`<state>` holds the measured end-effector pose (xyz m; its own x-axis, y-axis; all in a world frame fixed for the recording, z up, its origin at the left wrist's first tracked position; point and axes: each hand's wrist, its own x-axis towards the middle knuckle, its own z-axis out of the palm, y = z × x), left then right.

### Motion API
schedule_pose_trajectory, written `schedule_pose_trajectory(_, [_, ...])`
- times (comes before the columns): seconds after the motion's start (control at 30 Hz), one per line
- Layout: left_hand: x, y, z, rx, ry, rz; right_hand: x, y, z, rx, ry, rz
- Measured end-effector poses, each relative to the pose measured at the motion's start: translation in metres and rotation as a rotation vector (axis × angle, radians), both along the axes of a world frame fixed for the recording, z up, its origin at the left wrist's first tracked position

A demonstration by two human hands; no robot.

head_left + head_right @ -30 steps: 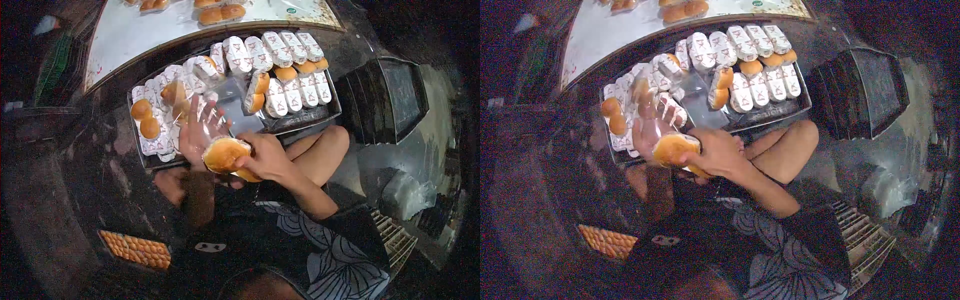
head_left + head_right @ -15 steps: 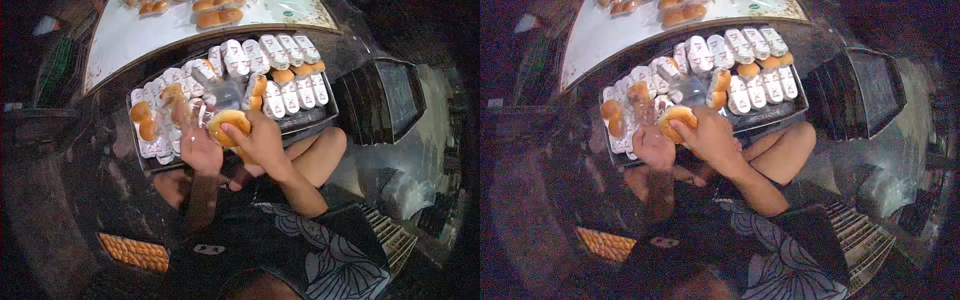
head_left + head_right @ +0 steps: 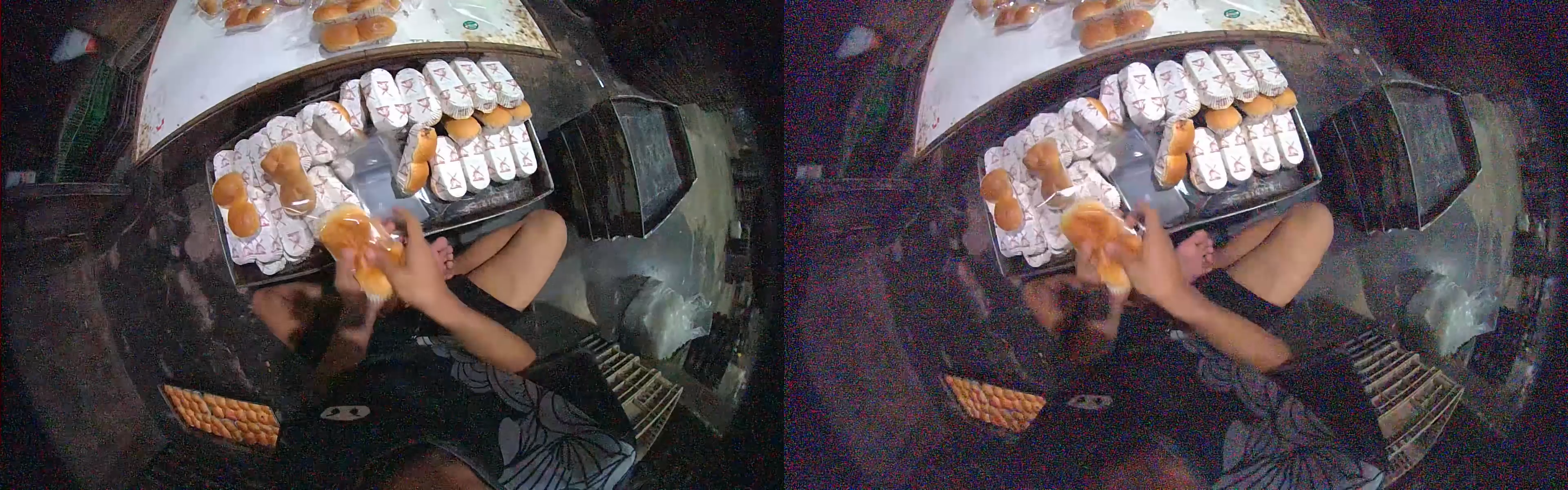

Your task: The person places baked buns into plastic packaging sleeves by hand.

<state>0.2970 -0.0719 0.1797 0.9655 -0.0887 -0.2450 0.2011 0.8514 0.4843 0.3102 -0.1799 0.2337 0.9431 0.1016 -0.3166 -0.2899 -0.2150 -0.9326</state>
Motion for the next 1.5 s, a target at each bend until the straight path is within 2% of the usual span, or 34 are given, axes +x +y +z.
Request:
schedule_pose_trajectory(0.03, [-0.004, -0.011, -0.005, 0.243, -0.046, 0.103, 0.010, 0.004, -0.014, -0.034, -0.108, -0.071])
schedule_pose_trajectory(0.07, [-0.001, -0.004, -0.005, 0.240, -0.043, 0.106, 0.008, 0.004, -0.020, -0.037, -0.105, -0.067])
schedule_pose_trajectory(0.13, [0.014, 0.028, 0.002, -0.574, -0.047, -0.262, 0.000, 0.011, -0.024, -0.020, -0.285, 0.055])
schedule_pose_trajectory(0.17, [0.018, 0.035, 0.011, -0.316, -0.213, -0.353, -0.008, 0.009, -0.022, -0.001, -0.303, 0.051])
schedule_pose_trajectory(0.2, [0.011, 0.033, -0.012, -0.313, -0.220, -0.344, -0.001, 0.011, -0.018, 0.001, -0.309, 0.061])
schedule_pose_trajectory(0.27, [-0.020, 0.014, -0.078, -0.161, 0.275, 0.150, 0.009, 0.016, -0.008, -0.075, -0.112, -0.063])
schedule_pose_trajectory(0.3, [-0.015, -0.004, -0.019, 0.117, 0.271, 0.215, 0.014, 0.025, -0.014, 0.009, -0.109, -0.126])
schedule_pose_trajectory(0.33, [-0.014, -0.005, -0.019, 0.113, 0.263, 0.215, 0.008, 0.030, -0.030, -0.019, -0.421, -0.044])
schedule_pose_trajectory(0.4, [-0.019, -0.001, -0.016, -0.001, 0.256, 0.234, -0.005, 0.025, -0.015, -0.063, -0.625, 0.221])
schedule_pose_trajectory(0.47, [-0.022, 0.004, -0.012, -0.121, 0.233, 0.263, 0.004, 0.013, -0.024, -0.070, -0.566, 0.246])
schedule_pose_trajectory(0.5, [-0.032, -0.001, -0.058, -0.054, 0.298, 0.172, 0.010, 0.008, -0.027, -0.075, -0.494, 0.269])
schedule_pose_trajectory(0.53, [-0.038, -0.011, -0.103, 0.015, 0.364, 0.077, 0.030, 0.002, -0.023, -0.334, -0.324, 0.386])
schedule_pose_trajectory(0.57, [-0.033, -0.022, -0.061, 0.374, 0.214, 0.027, 0.058, -0.004, -0.019, -0.589, -0.149, 0.488])
schedule_pose_trajectory(0.6, [-0.024, -0.029, -0.017, 0.730, 0.051, -0.020, 0.081, -0.009, -0.024, -0.296, -0.548, 0.123])
schedule_pose_trajectory(0.63, [-0.014, -0.028, -0.022, 0.732, 0.034, -0.019, 0.117, -0.016, 0.003, -0.409, -0.435, 0.131])
schedule_pose_trajectory(0.67, [-0.003, -0.028, -0.037, 1.472, -0.274, -0.008, 0.145, -0.010, 0.034, -0.435, -0.409, -0.046])
schedule_pose_trajectory(0.7, [0.005, -0.029, -0.057, 2.194, -0.614, 0.024, 0.169, -0.004, 0.056, -0.417, -0.635, -0.148])
schedule_pose_trajectory(0.73, [0.003, -0.023, -0.093, 2.189, -0.623, 0.046, 0.184, 0.003, 0.071, -0.395, -0.864, -0.247])
schedule_pose_trajectory(0.8, [0.004, 0.001, -0.167, 2.026, -0.556, -0.739, 0.184, 0.021, 0.052, -0.417, -1.135, -0.187])
schedule_pose_trajectory(0.83, [0.014, 0.003, -0.154, 2.039, -0.572, -0.711, 0.163, 0.019, 0.032, -0.257, -0.895, 0.026])
schedule_pose_trajectory(0.87, [0.019, 0.004, -0.131, 2.135, -0.494, -0.903, 0.137, 0.013, 0.024, -0.068, -0.429, 0.245])
schedule_pose_trajectory(0.9, [0.020, 0.006, -0.119, 2.212, -0.397, -1.107, 0.110, 0.007, -0.023, 0.019, -0.471, 0.287])
schedule_pose_trajectory(0.93, [0.020, 0.015, -0.123, 2.212, -0.396, -1.096, 0.076, -0.003, -0.045, -0.092, -0.236, 0.382])
schedule_pose_trajectory(1.03, [0.014, 0.026, -0.131, 1.813, -0.674, -0.508, -0.022, -0.033, -0.103, -0.078, -0.059, 0.571])
schedule_pose_trajectory(1.1, [0.024, 0.025, -0.101, 1.845, -0.541, -0.616, -0.032, -0.039, -0.099, -0.020, 0.077, 0.673])
schedule_pose_trajectory(1.17, [0.037, 0.020, -0.043, 1.795, -0.434, -0.743, -0.029, -0.032, -0.068, -0.738, -0.100, 0.416])
schedule_pose_trajectory(1.2, [0.034, 0.015, -0.025, 1.783, -0.433, -0.755, -0.029, -0.031, -0.069, -0.742, -0.086, 0.416])
schedule_pose_trajectory(1.27, [0.034, 0.005, -0.001, 1.594, -0.415, -0.582, -0.019, -0.027, -0.073, -0.717, -0.155, 0.129])
schedule_pose_trajectory(1.3, [0.033, 0.002, 0.004, 1.579, -0.400, -0.426, -0.012, -0.025, -0.053, -0.747, -0.087, 0.183])
schedule_pose_trajectory(1.33, [0.032, -0.002, 0.008, 1.582, -0.396, -0.428, 0.001, -0.028, -0.037, -0.743, -0.085, 0.185])
schedule_pose_trajectory(1.4, [0.024, -0.014, 0.014, 1.721, -0.419, 0.014, 0.027, -0.038, -0.018, 0.012, 0.578, 0.271])
schedule_pose_trajectory(1.43, [0.017, -0.023, 0.022, 1.545, -0.379, 0.011, 0.032, -0.039, -0.033, 0.281, 0.512, 0.094])
schedule_pose_trajectory(1.47, [0.013, -0.025, 0.022, 1.542, -0.371, -0.009, 0.034, -0.040, -0.049, 0.542, 0.439, -0.090])
schedule_pose_trajectory(1.5, [0.013, -0.027, 0.022, 1.419, -0.297, 0.043, 0.038, -0.031, -0.047, 0.541, 0.450, -0.099])
